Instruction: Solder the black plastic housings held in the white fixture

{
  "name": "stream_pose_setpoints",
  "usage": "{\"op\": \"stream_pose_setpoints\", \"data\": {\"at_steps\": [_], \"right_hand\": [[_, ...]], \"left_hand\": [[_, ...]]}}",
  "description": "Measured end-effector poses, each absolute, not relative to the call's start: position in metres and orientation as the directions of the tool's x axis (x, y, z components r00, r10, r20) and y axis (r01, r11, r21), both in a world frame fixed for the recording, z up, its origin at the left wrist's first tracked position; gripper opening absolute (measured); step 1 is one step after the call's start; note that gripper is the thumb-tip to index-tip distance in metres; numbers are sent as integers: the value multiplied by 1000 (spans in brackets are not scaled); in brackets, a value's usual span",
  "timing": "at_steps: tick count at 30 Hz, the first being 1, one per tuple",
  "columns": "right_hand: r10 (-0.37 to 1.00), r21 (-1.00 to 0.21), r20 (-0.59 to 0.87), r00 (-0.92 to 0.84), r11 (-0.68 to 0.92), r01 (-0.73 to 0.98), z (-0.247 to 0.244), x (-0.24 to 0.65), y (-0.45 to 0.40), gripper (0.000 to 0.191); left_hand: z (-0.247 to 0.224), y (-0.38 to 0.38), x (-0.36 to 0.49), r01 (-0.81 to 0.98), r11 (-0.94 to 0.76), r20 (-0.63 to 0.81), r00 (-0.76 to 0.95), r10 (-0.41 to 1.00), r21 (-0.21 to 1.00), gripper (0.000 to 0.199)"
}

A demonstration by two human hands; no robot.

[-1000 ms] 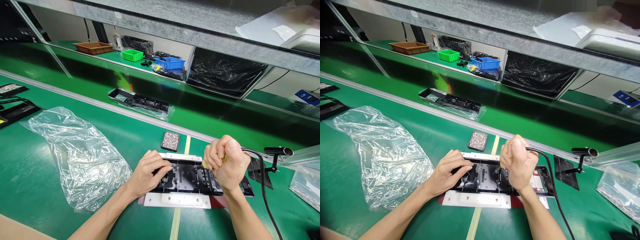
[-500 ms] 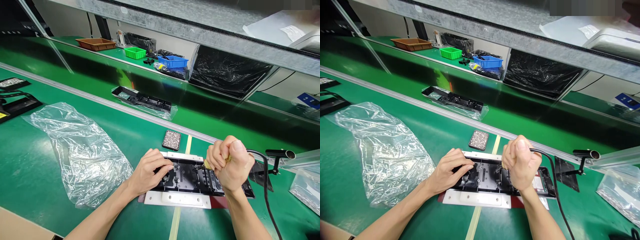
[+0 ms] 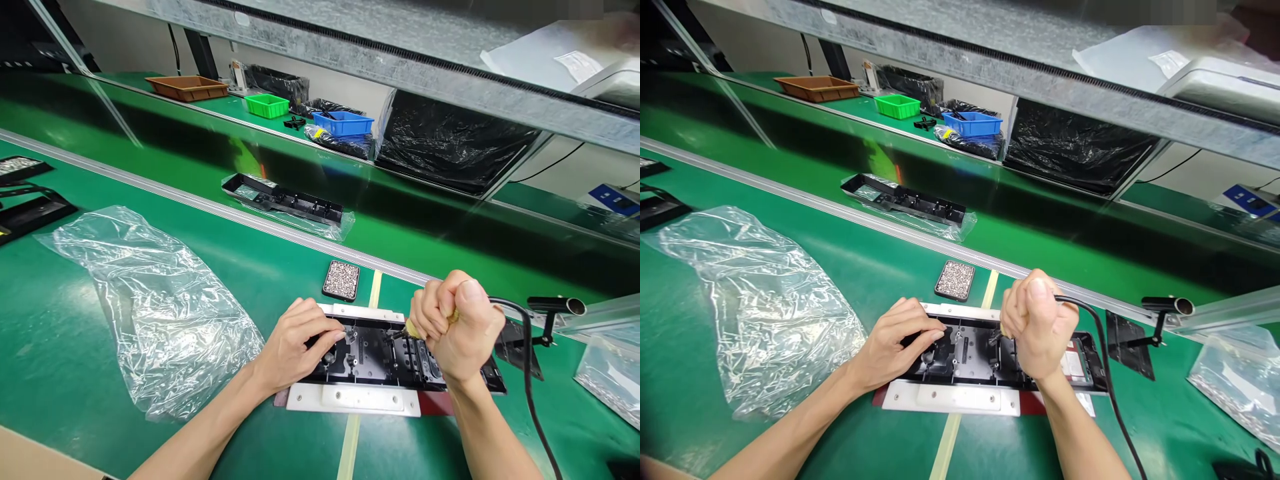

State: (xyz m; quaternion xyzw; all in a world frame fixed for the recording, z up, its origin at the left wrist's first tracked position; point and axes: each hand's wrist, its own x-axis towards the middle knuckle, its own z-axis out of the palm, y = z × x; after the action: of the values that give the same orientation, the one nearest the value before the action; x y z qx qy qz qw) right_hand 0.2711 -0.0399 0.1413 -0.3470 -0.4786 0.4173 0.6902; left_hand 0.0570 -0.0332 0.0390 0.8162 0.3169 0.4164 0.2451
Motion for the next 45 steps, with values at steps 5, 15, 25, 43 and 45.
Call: {"op": "stream_pose_setpoints", "data": {"at_steps": [5,15,25,43,45], "right_hand": [[911,-883,363,194,403,-242,141,271,-40,45],[907,-877,366,207,410,-248,140,271,-42,43],[908,-876,372,194,413,-251,139,275,-42,43],[910,-872,374,180,411,-265,141,278,-41,43],[910,-873,373,181,410,-265,142,278,-41,44]], "left_hand": [[38,-34,55,314,-677,523,452,723,665,11],[38,-33,55,308,-682,527,454,718,664,10],[37,-33,57,304,-678,524,452,721,670,9],[38,-33,60,302,-675,527,445,724,673,8],[38,-33,60,301,-677,529,445,723,672,8]]}}
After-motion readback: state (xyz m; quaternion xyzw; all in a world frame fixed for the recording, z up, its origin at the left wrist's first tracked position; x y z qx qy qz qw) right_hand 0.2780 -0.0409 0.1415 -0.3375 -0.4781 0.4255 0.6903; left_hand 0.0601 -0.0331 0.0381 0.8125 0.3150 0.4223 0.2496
